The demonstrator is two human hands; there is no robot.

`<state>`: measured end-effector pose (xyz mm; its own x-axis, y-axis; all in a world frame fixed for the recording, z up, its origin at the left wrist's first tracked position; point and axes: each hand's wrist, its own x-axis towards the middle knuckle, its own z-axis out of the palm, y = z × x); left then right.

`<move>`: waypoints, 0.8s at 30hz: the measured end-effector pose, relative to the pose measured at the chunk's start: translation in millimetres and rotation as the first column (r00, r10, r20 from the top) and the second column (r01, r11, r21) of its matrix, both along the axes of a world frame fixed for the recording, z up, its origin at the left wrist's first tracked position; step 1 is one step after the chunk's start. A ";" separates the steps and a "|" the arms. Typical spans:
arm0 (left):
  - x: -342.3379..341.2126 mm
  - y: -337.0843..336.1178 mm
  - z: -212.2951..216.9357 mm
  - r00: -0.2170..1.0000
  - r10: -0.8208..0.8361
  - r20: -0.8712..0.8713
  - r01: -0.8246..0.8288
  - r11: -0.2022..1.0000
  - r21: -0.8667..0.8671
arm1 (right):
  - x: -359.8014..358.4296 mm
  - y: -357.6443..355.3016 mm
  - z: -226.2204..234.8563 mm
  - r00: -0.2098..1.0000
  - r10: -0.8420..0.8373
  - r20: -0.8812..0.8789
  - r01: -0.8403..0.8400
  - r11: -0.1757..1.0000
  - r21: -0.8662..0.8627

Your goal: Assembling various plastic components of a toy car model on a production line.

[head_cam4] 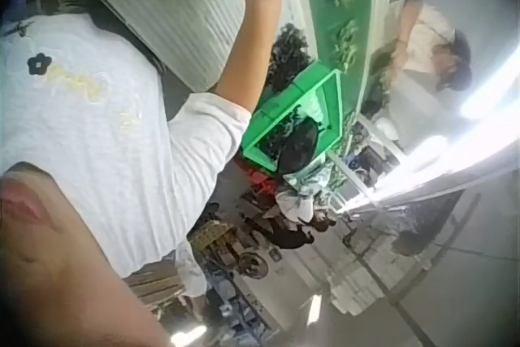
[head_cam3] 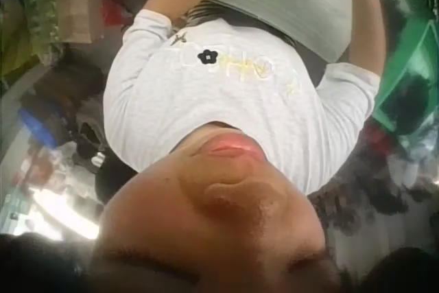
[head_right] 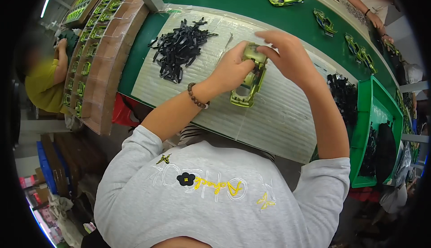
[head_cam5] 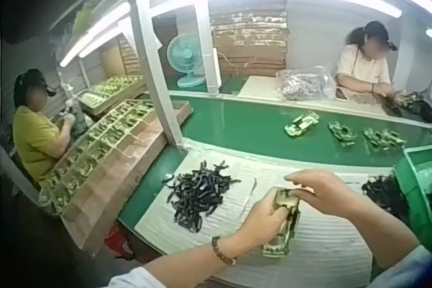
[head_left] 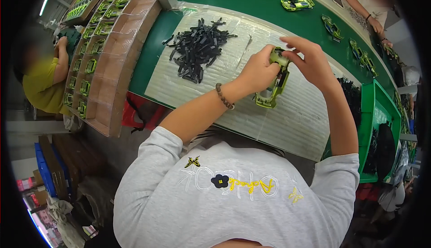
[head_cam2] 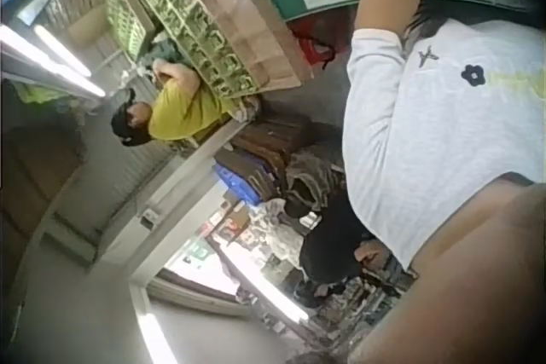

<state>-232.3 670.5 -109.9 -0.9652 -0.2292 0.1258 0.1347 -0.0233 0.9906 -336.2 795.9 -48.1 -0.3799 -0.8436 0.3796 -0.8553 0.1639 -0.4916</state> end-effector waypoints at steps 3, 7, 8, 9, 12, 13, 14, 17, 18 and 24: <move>5.0 -3.1 6.1 0.990 0.142 0.011 -0.126 0.907 -0.402 | -5.9 -3.0 10.4 0.965 0.053 0.257 -0.100 0.979 0.177; 19.5 -36.6 36.0 0.784 0.461 -0.415 -0.598 0.741 -0.307 | -26.7 -20.7 -16.9 0.828 0.001 0.561 0.037 0.998 -0.057; 27.9 -49.0 48.5 0.740 0.486 -0.465 -0.613 0.772 -0.169 | -37.8 -27.4 -32.4 0.657 0.004 0.754 0.135 0.983 -0.123; 38.8 -63.0 53.6 0.659 0.529 -0.535 -0.639 0.769 -0.027 | -41.8 -39.1 -38.8 0.476 -0.055 0.878 0.302 0.948 -0.105; 94.5 -92.9 63.8 0.503 0.677 -0.537 -0.774 0.630 0.069 | -72.9 -97.8 -63.2 -0.038 0.081 0.996 0.678 0.734 -0.034; 114.0 -95.6 66.4 0.477 0.710 -0.519 -0.809 0.585 0.056 | -89.3 -121.6 -70.6 -0.178 0.226 0.958 0.711 0.703 -0.034; 133.7 -93.9 68.7 0.449 0.749 -0.488 -0.838 0.542 0.060 | -107.5 -147.7 -79.5 -0.292 0.319 0.902 0.777 0.629 0.029; 194.1 -90.9 58.6 0.390 0.821 -0.418 -0.902 0.433 0.008 | -138.1 -213.9 -78.0 -0.362 0.515 0.777 0.924 0.308 0.226; 211.6 -89.3 55.9 0.382 0.837 -0.392 -0.911 0.412 -0.007 | -146.0 -227.0 -76.3 -0.361 0.485 0.796 0.923 0.308 0.231; 300.9 -81.8 49.5 0.221 0.941 -0.257 -0.971 0.186 -0.153 | -182.3 -258.4 -110.5 -0.039 -0.517 0.855 0.775 0.525 0.352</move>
<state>68.5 588.7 -60.4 -0.0026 -0.9150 0.4034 -0.0432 0.4031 0.9141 -518.5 537.5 -158.6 -0.8784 0.0103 -0.4777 0.4703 0.1955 -0.8606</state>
